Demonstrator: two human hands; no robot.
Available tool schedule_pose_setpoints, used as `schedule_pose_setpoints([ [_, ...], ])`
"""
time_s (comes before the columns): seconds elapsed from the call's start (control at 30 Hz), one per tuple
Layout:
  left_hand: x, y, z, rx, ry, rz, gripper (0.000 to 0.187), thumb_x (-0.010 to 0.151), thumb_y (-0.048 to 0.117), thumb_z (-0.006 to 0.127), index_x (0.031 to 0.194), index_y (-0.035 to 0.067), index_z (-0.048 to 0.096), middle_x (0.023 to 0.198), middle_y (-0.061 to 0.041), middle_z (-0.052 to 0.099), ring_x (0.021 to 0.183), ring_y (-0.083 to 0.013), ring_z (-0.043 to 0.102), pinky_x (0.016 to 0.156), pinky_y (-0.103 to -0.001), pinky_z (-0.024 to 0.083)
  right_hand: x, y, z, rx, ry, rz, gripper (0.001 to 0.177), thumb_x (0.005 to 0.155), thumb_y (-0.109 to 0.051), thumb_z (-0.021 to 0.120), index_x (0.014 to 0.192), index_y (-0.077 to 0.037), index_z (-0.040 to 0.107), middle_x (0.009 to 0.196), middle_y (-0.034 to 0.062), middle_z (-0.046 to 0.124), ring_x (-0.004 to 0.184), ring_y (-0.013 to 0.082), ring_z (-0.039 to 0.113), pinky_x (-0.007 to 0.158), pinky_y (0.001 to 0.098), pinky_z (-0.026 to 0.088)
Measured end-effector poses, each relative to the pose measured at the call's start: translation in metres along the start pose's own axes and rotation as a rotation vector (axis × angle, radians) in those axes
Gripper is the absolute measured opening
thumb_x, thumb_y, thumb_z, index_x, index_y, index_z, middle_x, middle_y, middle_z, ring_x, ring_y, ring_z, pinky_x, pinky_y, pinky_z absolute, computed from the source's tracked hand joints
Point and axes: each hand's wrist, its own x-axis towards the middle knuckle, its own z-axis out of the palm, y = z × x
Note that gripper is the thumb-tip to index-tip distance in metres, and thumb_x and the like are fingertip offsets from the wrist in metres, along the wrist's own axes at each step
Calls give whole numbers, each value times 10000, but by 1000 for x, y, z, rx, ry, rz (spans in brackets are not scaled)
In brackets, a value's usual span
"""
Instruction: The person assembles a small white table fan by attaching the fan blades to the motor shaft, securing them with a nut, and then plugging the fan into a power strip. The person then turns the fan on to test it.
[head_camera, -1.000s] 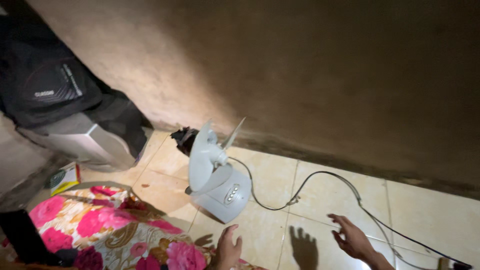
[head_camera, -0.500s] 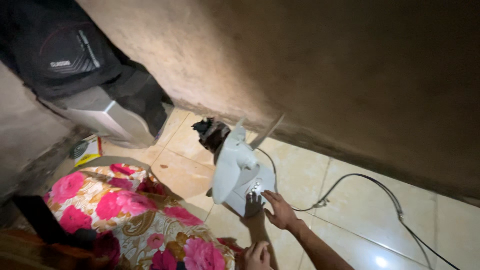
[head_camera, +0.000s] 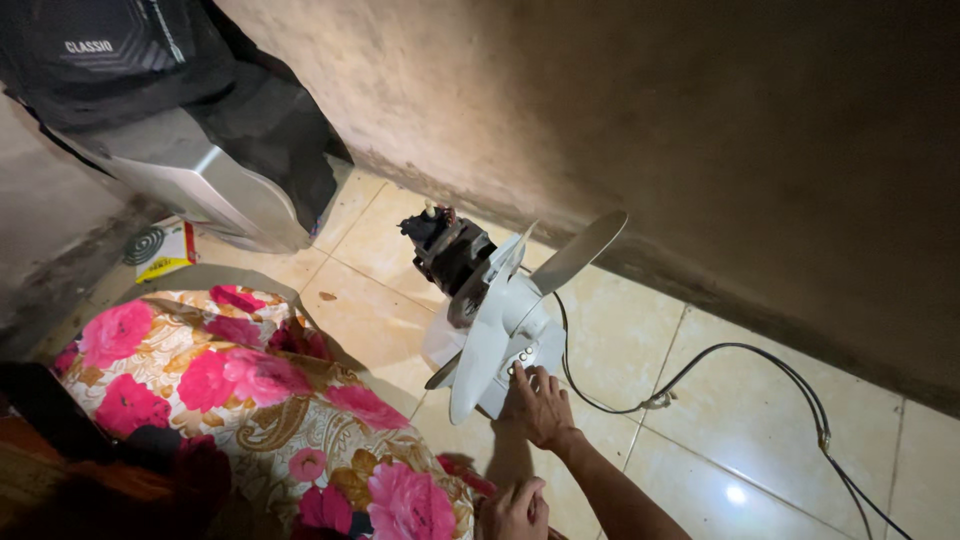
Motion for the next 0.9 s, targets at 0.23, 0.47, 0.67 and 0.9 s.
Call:
schedule_pose_setpoints([
  [0.23,10,14,-2,-30,-205,-260,559,790,119,750,1321,108,576,1106,-235,659,958,-426,654,816,-509,514,0,-8,-26,-150,-293,188,1043,936,-251,651,1643,-402,-100,1441,165,494,1231,405,553,962,590,493],
  [0.47,90,42,-29,-643,422,-446,928,852,164,751,1567,13,178,1569,-235,360,1415,-349,405,1151,-502,345,3,-4,-39,-142,-368,176,1063,924,-250,665,1632,-433,-107,1384,175,562,1201,378,616,970,576,510],
  [0.67,135,32,-96,-535,544,-135,596,920,136,753,1389,-20,421,1363,-217,563,1325,-297,530,1161,-492,422,-4,1,-25,-73,-129,100,1066,835,-136,706,1616,-413,35,1502,257,372,1291,456,471,967,545,523],
  [0.9,119,-19,-83,-641,516,-432,512,947,74,784,1303,-152,495,1179,-280,616,1096,-313,599,1017,-425,480,1,13,2,81,-31,-6,1042,843,-252,777,1624,-247,89,1532,473,58,1449,634,98,1185,612,237],
])
